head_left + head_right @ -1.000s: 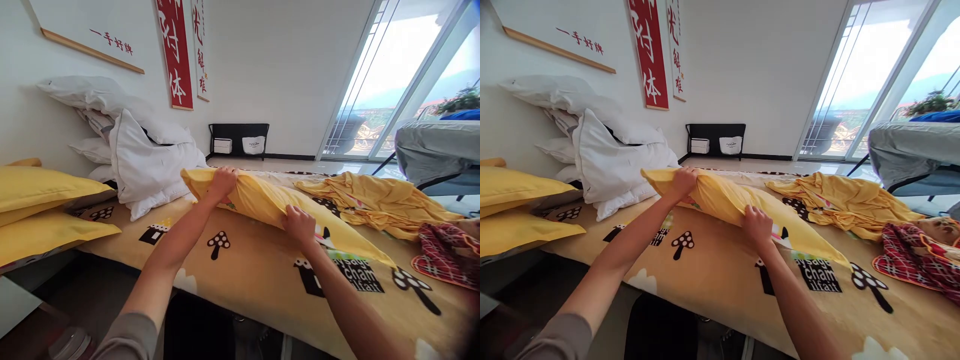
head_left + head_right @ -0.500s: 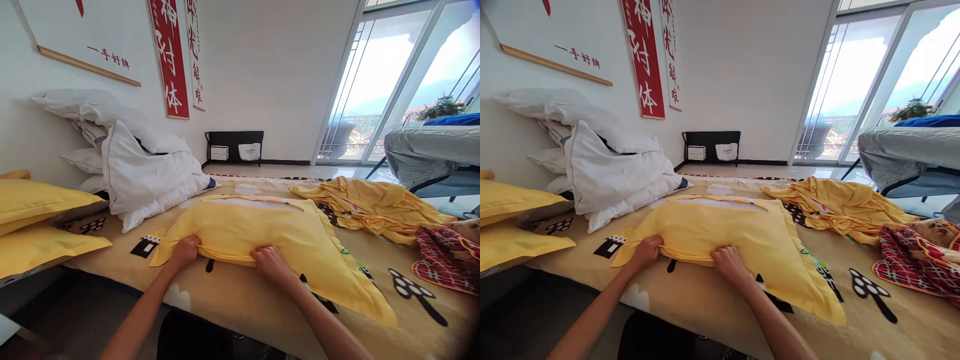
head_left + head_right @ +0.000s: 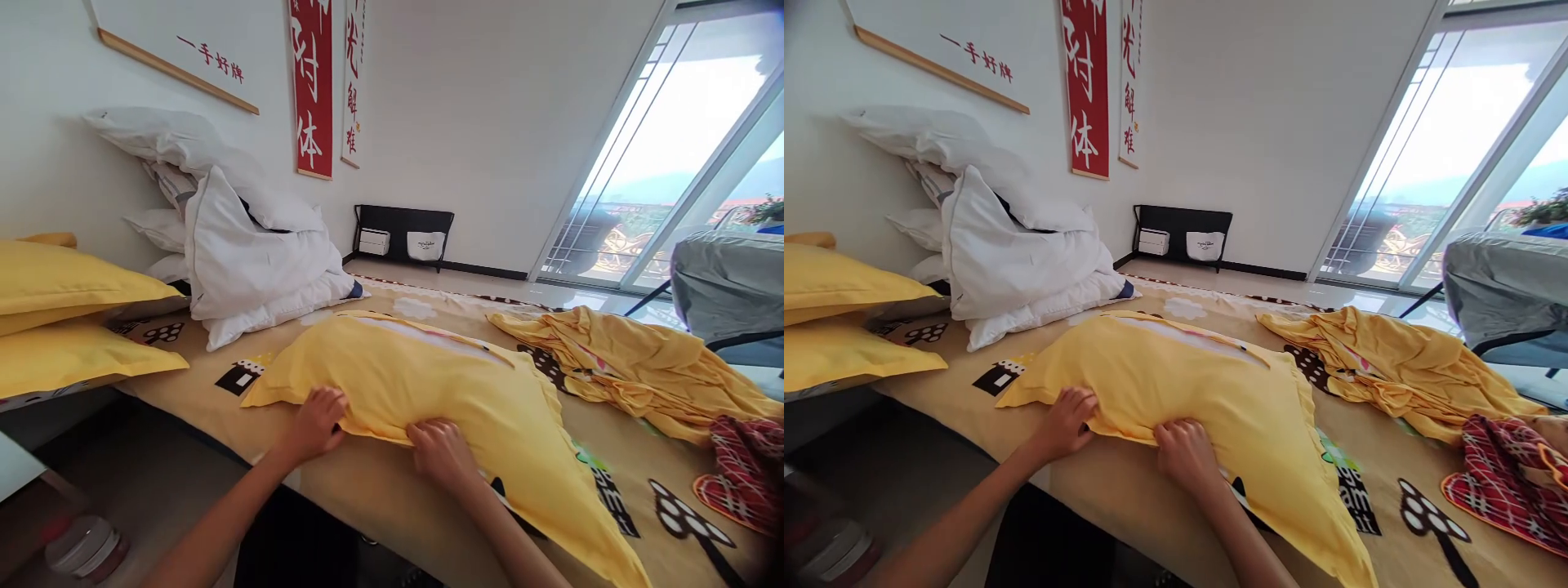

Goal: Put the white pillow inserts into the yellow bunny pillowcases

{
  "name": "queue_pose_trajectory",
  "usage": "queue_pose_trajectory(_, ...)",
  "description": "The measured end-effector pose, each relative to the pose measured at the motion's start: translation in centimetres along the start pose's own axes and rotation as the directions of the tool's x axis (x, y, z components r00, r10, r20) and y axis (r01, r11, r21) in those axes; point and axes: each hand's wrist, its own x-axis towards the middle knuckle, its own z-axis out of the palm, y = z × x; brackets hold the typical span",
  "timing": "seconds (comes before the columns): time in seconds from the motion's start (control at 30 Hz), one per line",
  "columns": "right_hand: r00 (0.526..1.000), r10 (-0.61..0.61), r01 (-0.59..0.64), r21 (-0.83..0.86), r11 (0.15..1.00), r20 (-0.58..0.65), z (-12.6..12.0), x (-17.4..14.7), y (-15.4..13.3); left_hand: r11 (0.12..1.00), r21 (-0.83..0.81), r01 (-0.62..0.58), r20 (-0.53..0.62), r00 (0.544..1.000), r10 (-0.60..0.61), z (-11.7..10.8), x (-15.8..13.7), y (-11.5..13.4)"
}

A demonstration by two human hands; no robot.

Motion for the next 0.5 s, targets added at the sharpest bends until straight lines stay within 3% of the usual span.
queue_pose_trajectory(0.07, 0.996, -0.028, 0.029, 0.007, 1.0, -0.087, -0.2, -0.2, 0.2, 0.979, 0.054, -0.199, -0.023, 0.979, 0.2, 1.1, 1.0, 2.7)
queue_pose_trajectory(0.13, 0.976, -0.066, 0.066, -0.006, 0.998, -0.206, -0.3, -0.9, 0.2, 0.956, 0.082, -0.282, -0.056, 0.956, 0.287, 2.2, 2.1, 4.4)
queue_pose_trajectory(0.3, 0.932, -0.143, 0.138, -0.037, 0.99, -0.334, -0.6, -5.1, 0.3, 0.974, 0.122, -0.193, -0.05, 0.978, 0.2, 3.7, 3.1, 4.8)
queue_pose_trajectory(0.5, 0.86, -0.181, 0.054, -0.267, 0.962, -0.478, -1.1, -9.6, 2.7, 0.979, 0.178, -0.102, -0.015, 0.994, 0.106, 3.9, 2.8, 5.0)
